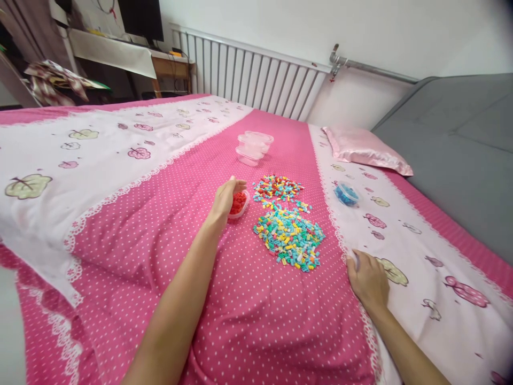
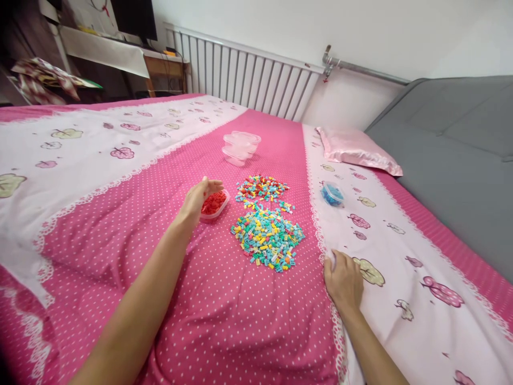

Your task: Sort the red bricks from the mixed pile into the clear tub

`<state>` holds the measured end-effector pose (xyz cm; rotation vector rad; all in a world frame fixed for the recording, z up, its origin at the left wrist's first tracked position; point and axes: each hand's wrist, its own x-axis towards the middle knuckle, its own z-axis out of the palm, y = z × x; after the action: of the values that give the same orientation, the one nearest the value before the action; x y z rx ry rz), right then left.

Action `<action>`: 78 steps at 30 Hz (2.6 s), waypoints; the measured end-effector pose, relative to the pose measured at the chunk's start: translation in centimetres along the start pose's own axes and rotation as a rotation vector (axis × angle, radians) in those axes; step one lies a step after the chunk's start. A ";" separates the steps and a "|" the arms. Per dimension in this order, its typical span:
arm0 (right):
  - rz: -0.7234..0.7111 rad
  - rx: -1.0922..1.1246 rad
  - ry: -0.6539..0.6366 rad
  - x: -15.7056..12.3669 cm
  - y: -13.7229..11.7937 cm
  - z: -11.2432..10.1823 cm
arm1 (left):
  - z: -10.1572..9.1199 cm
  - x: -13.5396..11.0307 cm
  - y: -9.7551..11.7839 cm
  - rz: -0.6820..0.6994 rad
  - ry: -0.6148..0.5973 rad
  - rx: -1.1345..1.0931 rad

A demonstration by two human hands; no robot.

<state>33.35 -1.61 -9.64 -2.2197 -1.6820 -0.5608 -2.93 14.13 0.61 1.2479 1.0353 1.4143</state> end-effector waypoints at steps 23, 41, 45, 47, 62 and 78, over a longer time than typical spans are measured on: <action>0.016 -0.005 -0.008 0.1 -0.3 -0.2 | -3.8 -2.0 2.9 0.087 -0.266 0.431; -0.010 -0.006 0.020 0.1 -0.1 0.2 | -1.8 -2.7 1.0 0.055 -0.481 1.382; -0.011 0.000 0.031 0.1 0.1 0.4 | -1.9 -1.8 0.5 0.204 -0.269 1.320; -0.008 0.005 0.030 0.1 0.0 0.4 | -1.9 -1.4 0.0 0.220 -0.212 1.321; 0.016 0.014 0.019 0.2 -0.4 0.0 | -2.1 -1.3 -1.8 0.254 -0.262 1.385; 0.014 0.025 0.013 0.2 -0.3 0.2 | -4.3 -1.6 -3.5 0.319 0.234 0.713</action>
<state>33.15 -1.27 -9.66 -2.2039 -1.6573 -0.5462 -6.70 13.20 -3.60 1.8485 1.6476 1.5073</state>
